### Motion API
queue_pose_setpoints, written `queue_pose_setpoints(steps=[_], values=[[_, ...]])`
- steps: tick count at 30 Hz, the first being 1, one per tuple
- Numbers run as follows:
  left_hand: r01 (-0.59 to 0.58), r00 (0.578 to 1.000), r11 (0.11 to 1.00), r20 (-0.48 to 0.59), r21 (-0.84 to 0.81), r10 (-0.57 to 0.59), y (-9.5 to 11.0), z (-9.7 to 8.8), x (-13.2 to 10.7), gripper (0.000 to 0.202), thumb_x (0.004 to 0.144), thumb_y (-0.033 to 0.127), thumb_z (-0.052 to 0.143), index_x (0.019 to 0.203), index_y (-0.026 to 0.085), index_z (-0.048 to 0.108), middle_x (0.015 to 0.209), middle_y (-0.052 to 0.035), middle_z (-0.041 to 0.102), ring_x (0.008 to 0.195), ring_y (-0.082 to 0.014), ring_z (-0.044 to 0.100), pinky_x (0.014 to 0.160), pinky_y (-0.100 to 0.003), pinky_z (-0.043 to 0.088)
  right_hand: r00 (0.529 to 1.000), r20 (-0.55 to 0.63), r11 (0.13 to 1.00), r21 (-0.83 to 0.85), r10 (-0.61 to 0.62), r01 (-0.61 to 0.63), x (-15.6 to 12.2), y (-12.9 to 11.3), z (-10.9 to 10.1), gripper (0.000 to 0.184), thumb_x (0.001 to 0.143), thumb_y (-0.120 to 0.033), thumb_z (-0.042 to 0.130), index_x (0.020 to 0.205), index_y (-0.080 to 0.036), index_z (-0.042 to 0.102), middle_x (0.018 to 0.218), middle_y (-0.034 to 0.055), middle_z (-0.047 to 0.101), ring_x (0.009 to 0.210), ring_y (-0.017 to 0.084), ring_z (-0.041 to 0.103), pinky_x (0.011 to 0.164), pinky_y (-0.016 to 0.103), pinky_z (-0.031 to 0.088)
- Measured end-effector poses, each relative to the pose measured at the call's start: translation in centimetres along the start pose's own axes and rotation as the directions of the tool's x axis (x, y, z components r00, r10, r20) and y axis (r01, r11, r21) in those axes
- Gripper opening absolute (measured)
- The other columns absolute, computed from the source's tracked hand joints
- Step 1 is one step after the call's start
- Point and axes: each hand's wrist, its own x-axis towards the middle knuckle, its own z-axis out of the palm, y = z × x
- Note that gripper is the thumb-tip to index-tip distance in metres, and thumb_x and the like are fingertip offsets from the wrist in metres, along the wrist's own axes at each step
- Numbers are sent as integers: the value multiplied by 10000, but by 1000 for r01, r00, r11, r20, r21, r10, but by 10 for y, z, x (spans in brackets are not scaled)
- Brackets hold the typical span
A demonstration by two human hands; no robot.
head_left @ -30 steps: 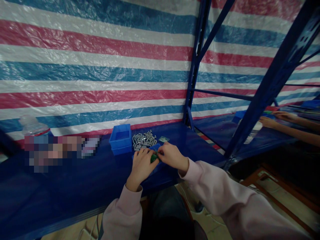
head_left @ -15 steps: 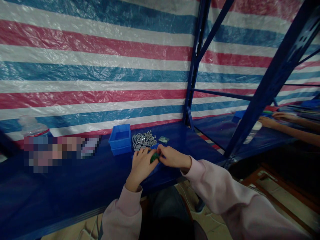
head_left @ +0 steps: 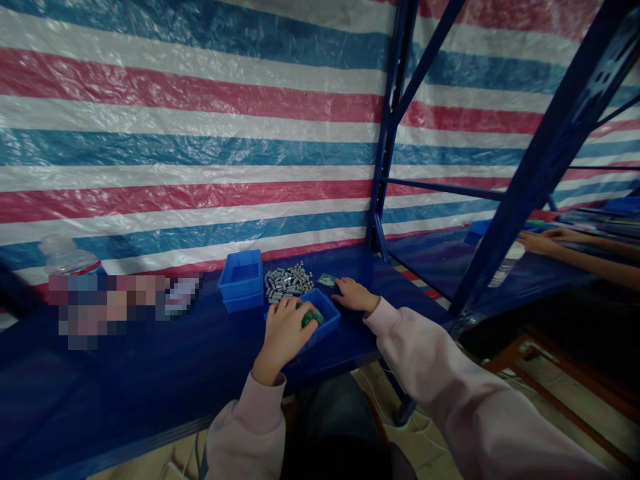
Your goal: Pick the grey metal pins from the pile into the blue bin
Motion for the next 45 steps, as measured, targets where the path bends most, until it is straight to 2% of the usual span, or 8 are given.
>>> queue_pose_setpoints(steps=[6, 11, 16, 21, 26, 32, 39, 45], values=[[-3, 1000, 1000, 2, -4, 3, -1, -1, 0, 154, 830, 331, 496, 935, 308, 607, 1006, -1, 587, 1008, -223, 475, 824, -378, 310, 999, 24, 999, -42, 25, -24, -1, -3, 0, 353, 861, -325, 497, 1146, -119, 523, 1154, 158, 599, 1088, 265, 552, 864, 351, 415], [-8, 1000, 1000, -9, -13, 8, -1, 1, 0, 144, 827, 332, 494, 918, 305, 602, 1000, 5, 586, 1007, -220, 473, 818, -377, 303, 996, -17, 996, 1, 91, -91, 8, -8, 1, 444, 893, -445, 416, 1178, -113, 496, 1157, 168, 593, 1058, 267, 567, 828, 355, 428], [3, 1000, 1000, -7, -31, -3, 0, 3, -1, 139, 819, 328, 497, 908, 293, 597, 1002, 7, 588, 1005, -214, 470, 817, -369, 294, 999, 7, 999, -41, -32, 33, 17, -8, 9, 446, 895, -404, 424, 1301, -221, 442, 1328, 115, 495, 1164, 274, 505, 896, 395, 409], [3, 1000, 999, -11, -32, -3, 0, 3, -1, 136, 816, 323, 496, 905, 282, 590, 983, 5, 589, 997, -216, 472, 817, -366, 294, 1000, 15, 997, -74, -21, 22, 16, -11, 3, 313, 870, -336, 458, 1118, -205, 596, 1097, 100, 650, 1007, 246, 610, 794, 316, 452], [-4, 1000, 999, -11, -33, 4, -2, 3, 0, 141, 818, 329, 494, 911, 275, 585, 983, 2, 588, 1004, -221, 471, 818, -362, 296, 995, -71, 993, -93, 71, -78, 12, -16, -3, 290, 884, -296, 404, 954, -145, 642, 968, 141, 677, 900, 242, 644, 719, 297, 453], [-3, 1000, 1000, -20, -22, 3, -1, 3, 0, 133, 817, 321, 491, 905, 269, 577, 963, 4, 590, 991, -220, 477, 810, -364, 294, 974, -207, 990, 123, 95, -71, 10, -14, -13, 189, 823, -217, 476, 892, -161, 642, 871, 90, 691, 813, 196, 638, 645, 244, 409], [15, 1000, 1000, -25, -5, -15, -1, 4, -1, 155, 822, 341, 481, 906, 247, 571, 953, -14, 595, 978, -230, 479, 801, -364, 293, 941, -338, 904, 412, 33, 117, -23, -42, -37, 152, 819, -249, 499, 847, -169, 625, 704, 20, 659, 611, 125, 575, 545, 212, 347], [11, 1000, 1000, -19, 6, -11, -1, 2, 0, 189, 835, 366, 473, 932, 243, 579, 974, -25, 600, 988, -235, 482, 794, -359, 301, 965, -255, 987, 129, -58, 93, -53, -68, -32, 203, 852, -232, 485, 1035, -190, 562, 784, 37, 649, 761, 165, 596, 598, 231, 357]])
